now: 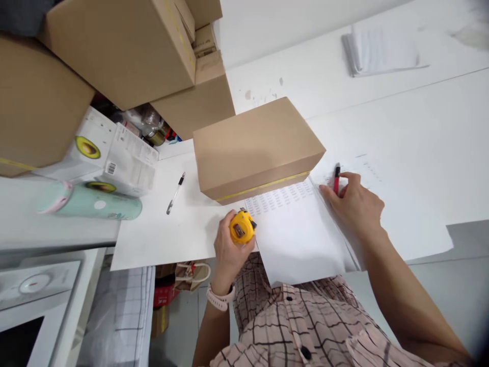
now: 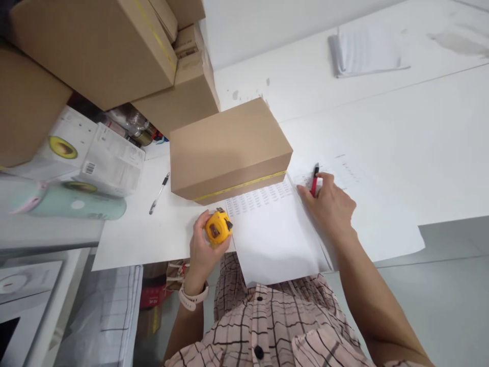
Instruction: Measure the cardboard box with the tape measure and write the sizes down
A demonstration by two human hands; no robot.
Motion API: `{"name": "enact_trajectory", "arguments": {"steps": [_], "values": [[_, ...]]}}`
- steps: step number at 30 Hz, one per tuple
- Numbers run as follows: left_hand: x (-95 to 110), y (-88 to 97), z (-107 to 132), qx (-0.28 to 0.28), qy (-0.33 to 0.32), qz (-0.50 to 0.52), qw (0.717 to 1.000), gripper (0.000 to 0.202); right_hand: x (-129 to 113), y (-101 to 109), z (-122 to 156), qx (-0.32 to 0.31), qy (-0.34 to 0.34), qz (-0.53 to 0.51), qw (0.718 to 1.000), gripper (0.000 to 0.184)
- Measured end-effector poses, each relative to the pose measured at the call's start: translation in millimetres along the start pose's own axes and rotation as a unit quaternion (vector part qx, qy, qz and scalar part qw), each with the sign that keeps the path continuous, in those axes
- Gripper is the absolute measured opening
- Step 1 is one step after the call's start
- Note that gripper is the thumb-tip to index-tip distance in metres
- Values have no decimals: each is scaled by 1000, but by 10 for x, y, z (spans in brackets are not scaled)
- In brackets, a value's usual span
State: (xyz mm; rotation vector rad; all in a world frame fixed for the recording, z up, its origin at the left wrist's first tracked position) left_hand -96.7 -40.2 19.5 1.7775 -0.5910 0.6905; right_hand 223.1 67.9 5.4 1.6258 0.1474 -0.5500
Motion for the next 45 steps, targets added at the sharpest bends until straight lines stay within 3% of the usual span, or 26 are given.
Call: {"name": "enact_trajectory", "arguments": {"steps": [5, 8, 10, 12, 13, 15, 17, 19, 21, 23, 25, 27, 29, 31, 33, 35, 39, 45], "values": [[-224, 50, -162, 35, -16, -68, 997, 63, 20, -95, -90, 23, 77, -9, 997, 34], [-255, -5, -208, 38, -34, -90, 995, 53, 56, -32, -33, 48, 56, -136, 988, 26], [-252, -54, -219, 31, -39, -110, 993, 61, 66, 81, 74, 76, 22, -308, 948, 22], [-245, -91, -221, 17, -39, -126, 991, 80, 55, 237, 240, 97, 12, -457, 884, 18], [-241, -102, -220, 11, -37, -130, 991, 88, 42, 322, 337, 99, 24, -497, 862, 16], [-234, -111, -218, 2, -31, -134, 991, 98, 5, 477, 534, 89, 60, -521, 847, 19], [-230, -112, -218, -7, -25, -135, 991, 102, -58, 562, 697, 54, 91, -529, 842, 23], [-226, -110, -218, -10, -17, -133, 991, 103, -175, 544, 801, -14, 132, -564, 815, 20], [-223, -109, -217, -11, -11, -131, 991, 102, -352, 426, 846, -103, 164, -611, 767, 26], [-220, -109, -215, -10, -7, -128, 992, 102, -560, 232, 852, -192, 149, -627, 740, 38], [-217, -111, -211, -11, -8, -126, 992, 102, -754, 5, 846, -258, 94, -612, 742, 59], [-216, -113, -207, -7, -10, -125, 992, 102, -904, -207, 846, -279, 55, -596, 751, 69], [-217, -114, -203, -4, -10, -125, 992, 100, -989, -369, 852, -250, 46, -575, 778, 57], [-219, -112, -199, -1, -11, -122, 992, 99, -1018, -463, 864, -209, 56, -523, 825, 38], [-223, -108, -195, -2, -12, -118, 993, 98, -1013, -494, 877, -188, 82, -465, 861, 31], [-229, -103, -193, -8, -12, -115, 993, 96, -992, -484, 879, -194, 115, -427, 876, 34], [-242, -101, -193, -17, -11, -110, 994, 92, -912, -422, 802, -203, 150, -404, 879, 35], [-277, -108, -193, -20, -14, -107, 994, 86, -812, -370, 623, -228, 138, -407, 874, 36]]}}
Point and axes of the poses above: each hand's wrist, its own z-axis away from the middle knuckle, its own y-axis out of the back of the hand, x = y × z, the point moved 1 cm from there along -z, towards the middle knuckle, and after that the axes turned 3 degrees about y, right-handed, at the moved point
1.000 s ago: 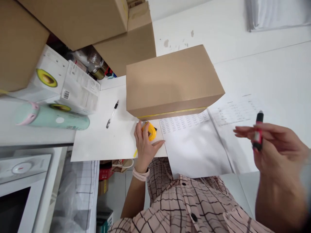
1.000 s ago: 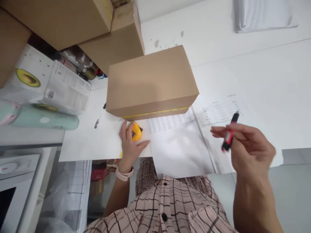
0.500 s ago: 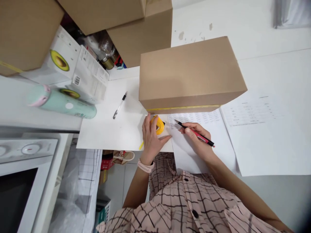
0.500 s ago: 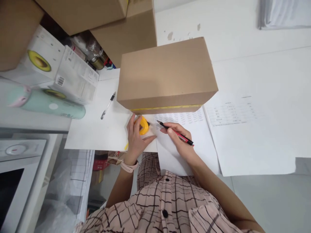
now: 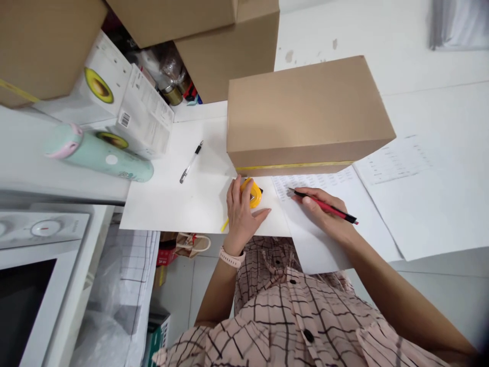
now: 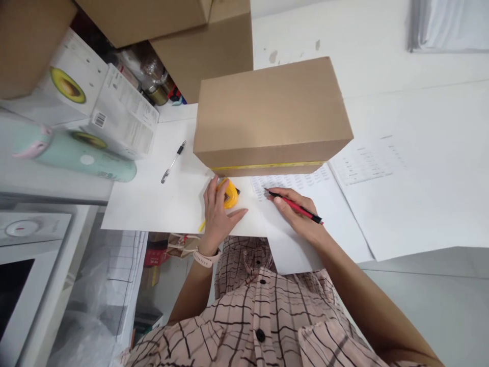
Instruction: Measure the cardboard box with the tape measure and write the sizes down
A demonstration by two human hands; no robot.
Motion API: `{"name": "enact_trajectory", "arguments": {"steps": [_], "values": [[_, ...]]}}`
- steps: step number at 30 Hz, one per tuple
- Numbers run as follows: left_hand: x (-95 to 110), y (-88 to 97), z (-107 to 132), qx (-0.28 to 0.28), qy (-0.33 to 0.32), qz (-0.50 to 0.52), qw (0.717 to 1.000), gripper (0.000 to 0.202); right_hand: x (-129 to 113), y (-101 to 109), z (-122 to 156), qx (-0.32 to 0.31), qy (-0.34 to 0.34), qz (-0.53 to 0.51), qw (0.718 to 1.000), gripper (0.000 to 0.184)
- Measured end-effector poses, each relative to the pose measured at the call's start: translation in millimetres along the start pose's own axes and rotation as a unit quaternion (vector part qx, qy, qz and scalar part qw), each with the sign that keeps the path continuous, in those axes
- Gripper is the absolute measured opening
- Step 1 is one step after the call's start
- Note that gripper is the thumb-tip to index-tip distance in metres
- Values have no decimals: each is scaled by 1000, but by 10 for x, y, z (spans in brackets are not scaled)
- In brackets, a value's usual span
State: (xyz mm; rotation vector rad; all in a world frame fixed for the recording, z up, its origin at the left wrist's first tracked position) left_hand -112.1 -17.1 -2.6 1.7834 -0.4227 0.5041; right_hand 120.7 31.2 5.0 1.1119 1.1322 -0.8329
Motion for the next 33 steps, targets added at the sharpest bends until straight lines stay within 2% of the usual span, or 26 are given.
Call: {"name": "enact_trajectory", "arguments": {"steps": [5, 9, 14, 19, 23, 33], "values": [[43, -16, 5, 9, 4, -2, 1000, 87, 0, -118, 7, 31, 22, 15, 999, 29], [233, -97, 41, 40, 61, -1, 997, 89, 6, -199, 29, 50, 46, 15, 998, 26], [426, -236, 68, 78, 105, -11, 991, 97, -20, -214, -31, 54, 26, 47, 997, 30], [424, -251, 68, 70, 105, -27, 992, 103, -81, -252, -76, 37, 41, 58, 997, 29], [420, -236, 75, 67, 112, -23, 991, 101, -100, -264, -70, 1, 43, 77, 996, 23], [411, -239, 73, 68, 114, -12, 991, 99, -75, -272, -74, 19, 59, 104, 993, 27]]}}
Point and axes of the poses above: each hand's wrist, its own z-axis away from the middle knuckle, its own y-axis out of the back of the hand, x = y × z, the point moved 1 cm from there along -z, towards the middle knuckle, and after that the axes turned 3 degrees about y, right-handed, at the moved point
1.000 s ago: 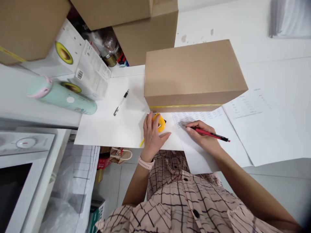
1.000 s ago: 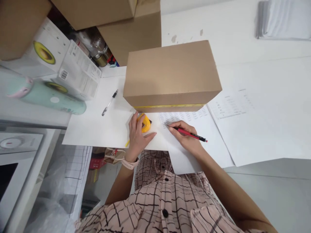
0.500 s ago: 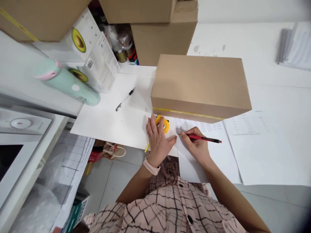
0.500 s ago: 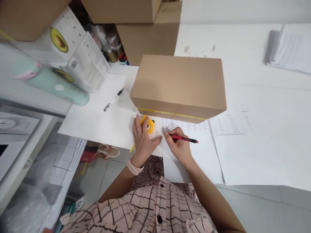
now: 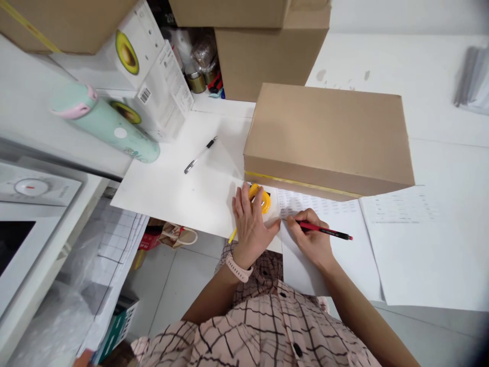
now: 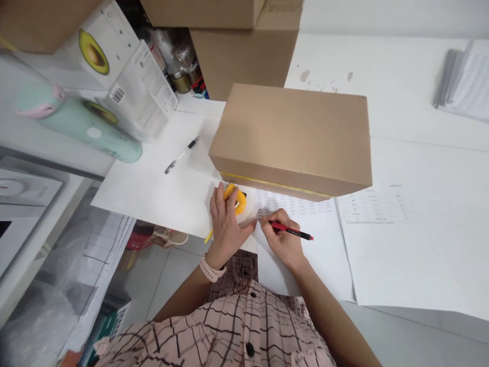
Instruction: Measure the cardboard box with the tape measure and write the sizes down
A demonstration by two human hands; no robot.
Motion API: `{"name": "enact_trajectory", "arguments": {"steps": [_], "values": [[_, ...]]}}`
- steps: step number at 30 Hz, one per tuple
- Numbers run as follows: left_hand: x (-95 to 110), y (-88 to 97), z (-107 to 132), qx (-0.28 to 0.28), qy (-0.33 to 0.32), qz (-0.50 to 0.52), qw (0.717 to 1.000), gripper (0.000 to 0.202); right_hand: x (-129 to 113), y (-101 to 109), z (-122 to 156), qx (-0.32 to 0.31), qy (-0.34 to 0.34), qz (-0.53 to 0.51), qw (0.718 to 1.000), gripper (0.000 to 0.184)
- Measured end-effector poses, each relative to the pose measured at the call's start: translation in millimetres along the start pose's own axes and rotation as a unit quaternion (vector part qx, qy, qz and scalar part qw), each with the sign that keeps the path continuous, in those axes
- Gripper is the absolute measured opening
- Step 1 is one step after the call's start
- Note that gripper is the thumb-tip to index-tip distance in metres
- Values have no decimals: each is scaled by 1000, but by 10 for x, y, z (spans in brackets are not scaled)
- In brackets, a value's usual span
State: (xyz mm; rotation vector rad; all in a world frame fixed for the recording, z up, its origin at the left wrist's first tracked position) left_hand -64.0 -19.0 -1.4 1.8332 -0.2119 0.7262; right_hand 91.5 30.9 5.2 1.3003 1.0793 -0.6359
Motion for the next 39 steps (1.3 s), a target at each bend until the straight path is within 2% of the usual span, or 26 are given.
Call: {"name": "enact_trajectory", "arguments": {"steps": [39], "values": [[17, 21, -7, -7, -13, -52, 999, 96, 45, -23, 4, 15, 21, 10, 1000, 25]]}}
Point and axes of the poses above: each hand's wrist, its own z-axis away from the middle knuckle, its own y-axis out of the back of the hand, x = y × z, the point moved 1 cm from there along -z, towards the middle knuckle, and after that the axes turned 3 degrees about y, right-handed, at the moved point
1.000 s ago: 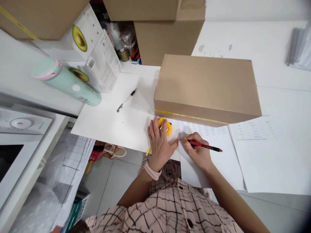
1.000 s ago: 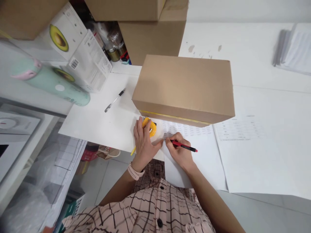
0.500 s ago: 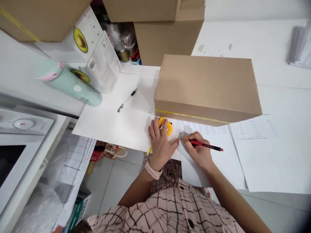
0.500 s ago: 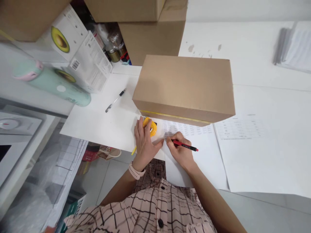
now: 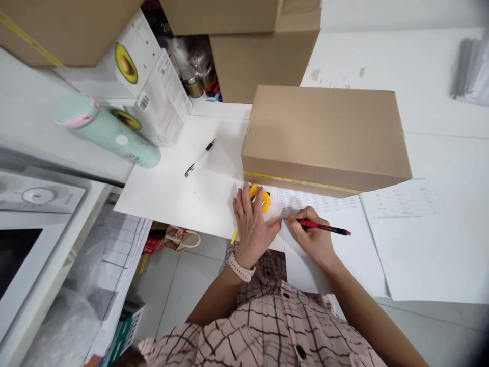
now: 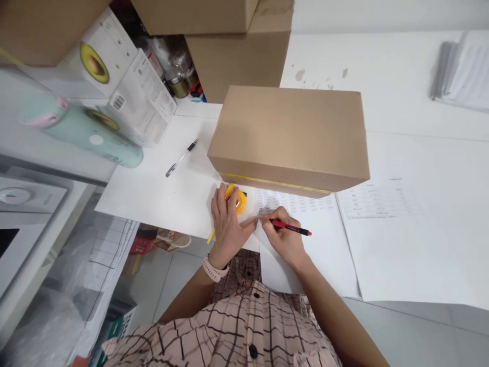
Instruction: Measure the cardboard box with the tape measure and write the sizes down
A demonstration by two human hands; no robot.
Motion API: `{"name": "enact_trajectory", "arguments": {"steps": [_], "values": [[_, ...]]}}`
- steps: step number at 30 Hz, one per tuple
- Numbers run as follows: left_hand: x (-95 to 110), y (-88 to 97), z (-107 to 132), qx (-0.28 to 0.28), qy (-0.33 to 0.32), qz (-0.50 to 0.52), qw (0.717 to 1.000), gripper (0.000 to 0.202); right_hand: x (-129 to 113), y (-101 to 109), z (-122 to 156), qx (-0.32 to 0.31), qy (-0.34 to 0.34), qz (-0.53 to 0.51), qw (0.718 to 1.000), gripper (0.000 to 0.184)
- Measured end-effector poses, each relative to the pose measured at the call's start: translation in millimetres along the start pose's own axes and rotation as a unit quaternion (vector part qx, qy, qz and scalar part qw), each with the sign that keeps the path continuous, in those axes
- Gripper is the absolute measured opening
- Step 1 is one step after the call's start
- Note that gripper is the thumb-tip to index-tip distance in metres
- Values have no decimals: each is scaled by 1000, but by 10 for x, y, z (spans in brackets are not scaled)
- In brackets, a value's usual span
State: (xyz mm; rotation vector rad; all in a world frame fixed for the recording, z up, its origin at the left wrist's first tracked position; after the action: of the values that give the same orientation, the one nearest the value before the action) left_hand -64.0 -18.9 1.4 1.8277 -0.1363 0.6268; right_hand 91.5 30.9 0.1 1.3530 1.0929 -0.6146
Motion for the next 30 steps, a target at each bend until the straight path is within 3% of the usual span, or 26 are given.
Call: {"name": "enact_trajectory", "arguments": {"steps": [30], "values": [[-6, 7, 1, -6, 1, 6, 1000, 94, 6, 12, 11, 6, -22, 5, 1000, 24]]}}
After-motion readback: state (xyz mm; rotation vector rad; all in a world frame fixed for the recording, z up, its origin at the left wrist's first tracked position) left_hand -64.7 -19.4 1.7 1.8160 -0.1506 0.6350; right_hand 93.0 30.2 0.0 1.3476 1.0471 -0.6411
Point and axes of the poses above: each hand's wrist, its own z-axis away from the middle knuckle, its own y-axis out of the back of the hand, x = y × z, the point moved 1 cm from there along -z, towards the middle knuckle, and after that the axes turned 3 degrees about y, right-handed, at the moved point
